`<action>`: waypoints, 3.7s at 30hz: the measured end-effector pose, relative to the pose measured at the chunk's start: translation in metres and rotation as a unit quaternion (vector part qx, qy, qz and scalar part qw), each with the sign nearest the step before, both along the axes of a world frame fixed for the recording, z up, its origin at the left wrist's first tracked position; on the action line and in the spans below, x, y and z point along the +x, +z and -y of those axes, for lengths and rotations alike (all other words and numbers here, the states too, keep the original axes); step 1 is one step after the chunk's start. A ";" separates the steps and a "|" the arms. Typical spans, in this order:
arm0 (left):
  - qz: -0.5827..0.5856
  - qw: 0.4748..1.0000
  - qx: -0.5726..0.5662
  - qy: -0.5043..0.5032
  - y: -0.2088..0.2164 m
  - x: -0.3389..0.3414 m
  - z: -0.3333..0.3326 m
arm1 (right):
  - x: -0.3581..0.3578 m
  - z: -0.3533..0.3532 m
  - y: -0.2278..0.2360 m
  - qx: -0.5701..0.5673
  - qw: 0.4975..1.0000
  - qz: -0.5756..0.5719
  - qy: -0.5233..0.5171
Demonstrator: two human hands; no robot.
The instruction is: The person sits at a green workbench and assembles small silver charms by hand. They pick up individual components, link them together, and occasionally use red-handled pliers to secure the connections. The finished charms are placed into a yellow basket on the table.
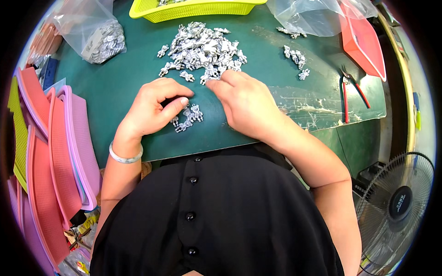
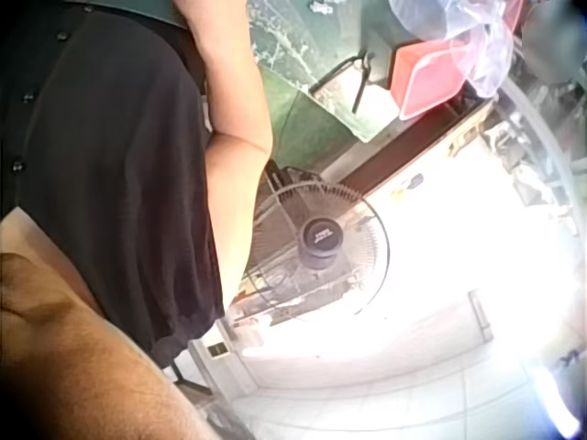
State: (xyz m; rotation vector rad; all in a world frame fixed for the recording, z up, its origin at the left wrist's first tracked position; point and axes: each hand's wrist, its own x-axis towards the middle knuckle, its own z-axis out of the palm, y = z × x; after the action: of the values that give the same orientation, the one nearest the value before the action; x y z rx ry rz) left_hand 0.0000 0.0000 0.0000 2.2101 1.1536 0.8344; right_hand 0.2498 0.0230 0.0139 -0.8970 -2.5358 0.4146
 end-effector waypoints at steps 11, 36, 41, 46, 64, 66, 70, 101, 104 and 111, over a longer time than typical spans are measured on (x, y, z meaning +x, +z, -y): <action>-0.058 0.987 0.053 0.142 -0.001 0.009 -0.002 | -0.011 -0.002 0.002 -0.022 0.997 0.075 -0.013; 0.000 0.999 0.021 0.041 -0.002 0.010 -0.002 | 0.013 0.002 -0.002 -0.062 0.994 -0.074 -0.052; 0.014 0.998 0.019 0.051 0.000 0.015 -0.002 | 0.014 0.002 0.001 -0.068 0.994 -0.046 -0.071; 0.013 0.998 0.016 0.052 -0.002 0.015 -0.002 | 0.005 0.004 -0.008 -0.025 0.997 -0.023 -0.064; -0.094 0.993 0.029 0.069 0.009 0.038 -0.010 | 0.011 -0.007 0.001 -0.003 0.994 -0.003 -0.108; -0.091 0.993 0.029 0.064 0.007 0.037 -0.011 | 0.009 -0.008 -0.002 -0.004 0.994 -0.007 -0.112; -0.077 0.995 0.034 0.049 0.005 0.033 -0.011 | 0.010 -0.012 -0.012 0.016 0.995 -0.026 -0.099; 0.029 0.999 0.007 0.043 -0.004 0.017 -0.009 | 0.032 -0.008 0.010 -0.125 0.991 -0.040 -0.031; 0.029 0.998 0.004 0.047 -0.003 0.017 -0.008 | 0.034 -0.008 0.006 -0.098 0.994 -0.038 -0.030; 0.031 0.999 0.000 0.044 -0.002 0.016 -0.007 | 0.034 -0.006 0.004 -0.099 0.993 -0.048 -0.049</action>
State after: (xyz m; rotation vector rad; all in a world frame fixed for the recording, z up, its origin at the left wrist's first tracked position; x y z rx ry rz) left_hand 0.0162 0.0075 -0.0022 2.1302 1.2278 0.9326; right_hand 0.2835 0.0293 0.0184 -1.0422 -2.3823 0.6716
